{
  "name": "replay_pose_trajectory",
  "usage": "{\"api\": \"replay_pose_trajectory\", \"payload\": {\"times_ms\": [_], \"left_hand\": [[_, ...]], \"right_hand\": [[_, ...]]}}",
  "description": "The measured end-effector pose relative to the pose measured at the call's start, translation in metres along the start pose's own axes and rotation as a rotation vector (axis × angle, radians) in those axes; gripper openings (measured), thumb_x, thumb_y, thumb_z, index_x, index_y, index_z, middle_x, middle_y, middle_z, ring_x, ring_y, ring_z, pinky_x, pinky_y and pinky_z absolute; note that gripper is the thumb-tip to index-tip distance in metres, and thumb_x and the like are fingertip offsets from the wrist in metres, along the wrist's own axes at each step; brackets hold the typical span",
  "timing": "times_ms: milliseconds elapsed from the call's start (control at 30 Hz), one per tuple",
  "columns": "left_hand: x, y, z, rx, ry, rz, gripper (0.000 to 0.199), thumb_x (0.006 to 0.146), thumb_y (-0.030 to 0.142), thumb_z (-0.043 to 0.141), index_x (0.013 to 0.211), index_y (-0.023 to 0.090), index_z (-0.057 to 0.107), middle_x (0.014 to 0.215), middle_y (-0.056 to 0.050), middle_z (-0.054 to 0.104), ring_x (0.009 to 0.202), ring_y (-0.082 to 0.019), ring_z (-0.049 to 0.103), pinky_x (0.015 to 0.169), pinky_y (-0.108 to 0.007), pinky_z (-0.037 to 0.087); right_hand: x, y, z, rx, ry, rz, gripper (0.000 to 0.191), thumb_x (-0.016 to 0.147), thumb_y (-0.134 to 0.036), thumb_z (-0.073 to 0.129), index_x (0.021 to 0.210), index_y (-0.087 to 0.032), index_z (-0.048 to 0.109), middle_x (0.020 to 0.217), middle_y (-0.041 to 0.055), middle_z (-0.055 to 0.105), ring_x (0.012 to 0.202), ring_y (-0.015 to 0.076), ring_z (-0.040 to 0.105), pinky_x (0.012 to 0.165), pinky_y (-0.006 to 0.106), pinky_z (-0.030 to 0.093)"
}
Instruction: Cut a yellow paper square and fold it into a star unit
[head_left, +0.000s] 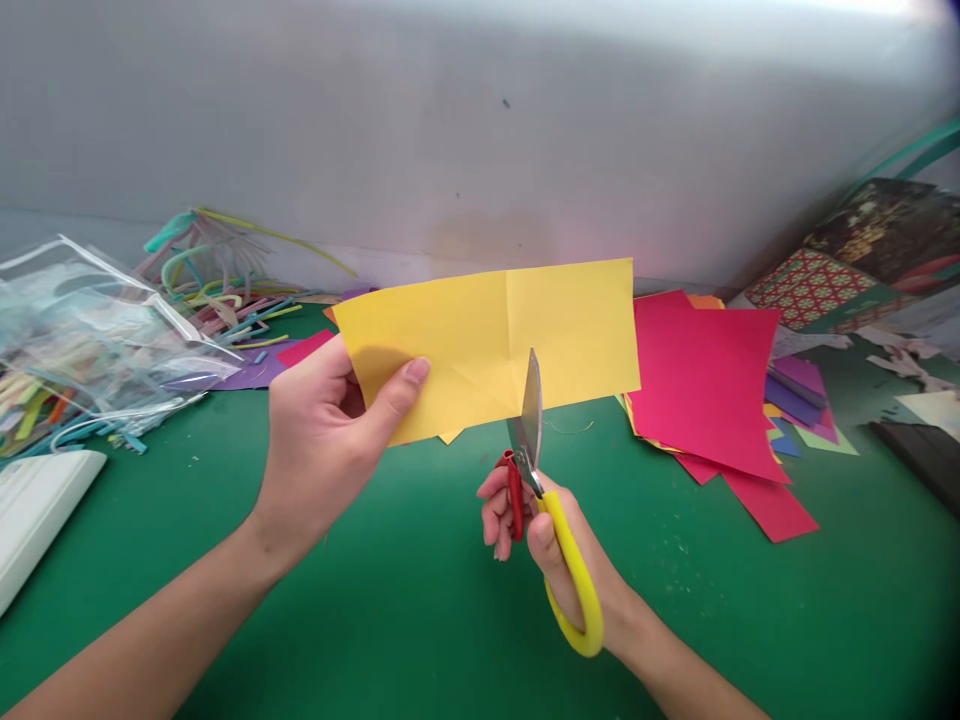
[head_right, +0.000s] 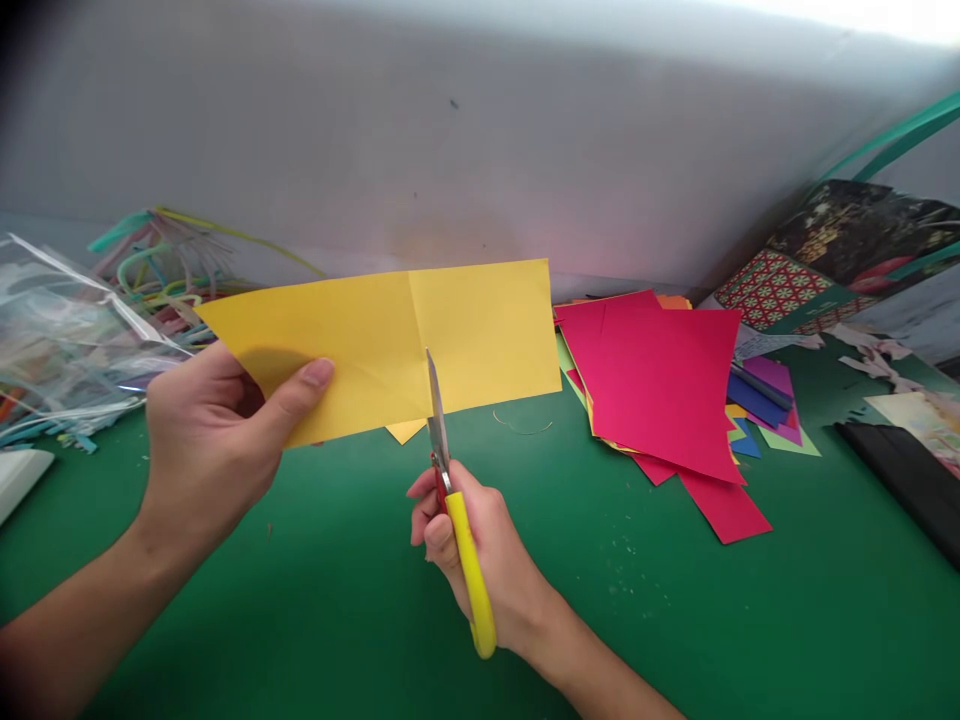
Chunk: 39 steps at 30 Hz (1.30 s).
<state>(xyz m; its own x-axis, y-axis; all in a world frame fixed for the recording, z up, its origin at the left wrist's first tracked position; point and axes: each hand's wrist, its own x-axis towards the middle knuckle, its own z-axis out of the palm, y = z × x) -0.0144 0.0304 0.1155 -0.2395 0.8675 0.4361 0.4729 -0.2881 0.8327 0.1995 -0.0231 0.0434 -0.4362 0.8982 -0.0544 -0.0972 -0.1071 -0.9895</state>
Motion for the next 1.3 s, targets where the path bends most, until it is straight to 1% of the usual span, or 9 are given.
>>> {"api": "replay_pose_trajectory", "payload": {"times_ms": [200,333,600,867,1000,1200,1300], "left_hand": [[-0.0016,0.0042,0.0004,-0.110,-0.023,-0.031,0.018,0.085,0.036,0.078,0.099,0.025,0.077,0.097,0.000,0.079,0.078,-0.019,0.072,0.060,-0.026,0.059],[-0.0019,0.0069,0.0011,-0.151,-0.019,-0.037,0.017,0.086,0.032,0.079,0.099,0.022,0.078,0.095,0.000,0.079,0.077,-0.018,0.073,0.060,-0.025,0.059],[-0.0022,0.0072,0.0006,-0.174,-0.026,-0.022,0.016,0.087,0.028,0.078,0.103,0.025,0.077,0.099,0.003,0.079,0.082,-0.016,0.073,0.064,-0.022,0.060],[-0.0017,0.0065,0.0012,-0.154,-0.022,-0.026,0.015,0.086,0.029,0.079,0.101,0.023,0.077,0.097,0.002,0.080,0.080,-0.017,0.073,0.062,-0.024,0.060],[-0.0023,0.0068,0.0009,-0.154,-0.029,-0.024,0.017,0.087,0.030,0.078,0.103,0.024,0.078,0.098,0.002,0.079,0.081,-0.018,0.074,0.062,-0.025,0.060],[-0.0016,0.0066,0.0023,-0.138,0.009,-0.019,0.017,0.088,0.032,0.078,0.102,0.023,0.078,0.098,0.000,0.079,0.082,-0.018,0.074,0.062,-0.025,0.060],[-0.0014,0.0064,0.0022,-0.137,-0.005,-0.013,0.017,0.087,0.031,0.078,0.102,0.023,0.078,0.098,0.001,0.080,0.081,-0.018,0.074,0.062,-0.024,0.060]], "right_hand": [[0.0000,-0.0021,-0.0014,-0.039,0.009,0.004,0.071,0.087,-0.085,0.047,0.111,-0.018,0.059,0.084,0.0055,0.061,0.068,0.0169,0.052,0.064,0.032,0.046],[0.0002,-0.0018,-0.0016,-0.050,0.012,0.006,0.073,0.086,-0.086,0.047,0.111,-0.019,0.059,0.084,0.0055,0.061,0.068,0.0172,0.052,0.064,0.032,0.046],[-0.0004,-0.0001,-0.0013,-0.053,0.010,-0.004,0.073,0.086,-0.086,0.046,0.110,-0.019,0.059,0.084,0.0056,0.061,0.068,0.0168,0.051,0.064,0.032,0.046],[-0.0007,-0.0027,-0.0007,-0.047,0.017,0.003,0.073,0.086,-0.086,0.047,0.110,-0.019,0.059,0.085,0.0062,0.062,0.069,0.0175,0.052,0.064,0.032,0.046],[-0.0007,-0.0025,-0.0010,-0.048,0.014,0.006,0.071,0.086,-0.085,0.047,0.110,-0.019,0.059,0.085,0.0060,0.061,0.069,0.0174,0.051,0.064,0.032,0.046],[-0.0009,-0.0008,-0.0027,-0.055,0.015,0.010,0.073,0.084,-0.087,0.048,0.109,-0.019,0.058,0.083,0.0052,0.061,0.067,0.0172,0.051,0.063,0.032,0.046],[-0.0010,-0.0012,-0.0021,-0.064,0.018,0.004,0.072,0.086,-0.086,0.047,0.110,-0.019,0.058,0.084,0.0056,0.061,0.068,0.0173,0.052,0.064,0.032,0.046]]}}
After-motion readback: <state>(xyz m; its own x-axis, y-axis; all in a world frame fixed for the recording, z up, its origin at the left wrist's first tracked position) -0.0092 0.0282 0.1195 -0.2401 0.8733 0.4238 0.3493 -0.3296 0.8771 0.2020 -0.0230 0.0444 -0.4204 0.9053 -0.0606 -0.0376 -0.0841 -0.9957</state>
